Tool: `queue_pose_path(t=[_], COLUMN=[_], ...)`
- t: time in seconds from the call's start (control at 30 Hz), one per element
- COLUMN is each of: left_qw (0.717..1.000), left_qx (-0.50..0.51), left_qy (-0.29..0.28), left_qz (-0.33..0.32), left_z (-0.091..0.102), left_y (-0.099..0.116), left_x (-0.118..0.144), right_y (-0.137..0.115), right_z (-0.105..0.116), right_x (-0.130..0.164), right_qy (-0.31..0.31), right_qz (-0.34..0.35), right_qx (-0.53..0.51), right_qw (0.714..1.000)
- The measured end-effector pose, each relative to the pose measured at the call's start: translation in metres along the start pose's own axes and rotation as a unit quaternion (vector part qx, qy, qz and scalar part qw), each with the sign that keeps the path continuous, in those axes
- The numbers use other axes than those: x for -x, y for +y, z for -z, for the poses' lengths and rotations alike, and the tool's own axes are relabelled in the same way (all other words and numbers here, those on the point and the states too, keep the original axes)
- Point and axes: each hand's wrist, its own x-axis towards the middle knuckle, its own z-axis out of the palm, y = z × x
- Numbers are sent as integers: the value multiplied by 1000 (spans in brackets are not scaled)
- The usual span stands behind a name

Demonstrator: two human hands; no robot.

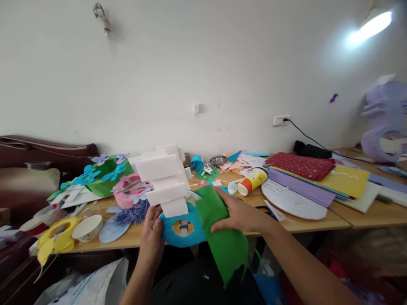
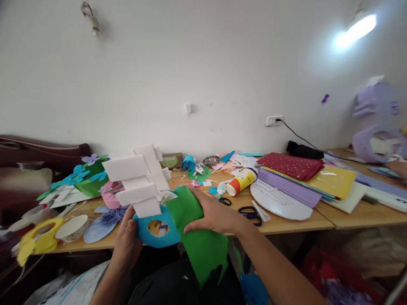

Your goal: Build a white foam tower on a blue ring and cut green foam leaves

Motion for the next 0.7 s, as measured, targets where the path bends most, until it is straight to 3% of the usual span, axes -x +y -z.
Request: queue_pose_path(t=[0.23,0.37,0.53,0.7], left_qw=[997,993,980,970], left_qx=[-44,-69,-147,-168], left_qy=[-56,-97,-126,-167], left_qz=[-20,-18,44,49], left_z=[-4,-10,-19,-24], left_y=[4,12,35,46], left_x=[4,10,13,10], right_y=[-13,-27,-36,-38], right_z=[-7,-11,-9,-8], right_x=[-15,-17,-17,-18], right_qy=[-91,-97,-103,-90], right_qz=[31,29,-2,39], right_qx=[25,-9,-29,-9], right_qw=[995,995,994,995])
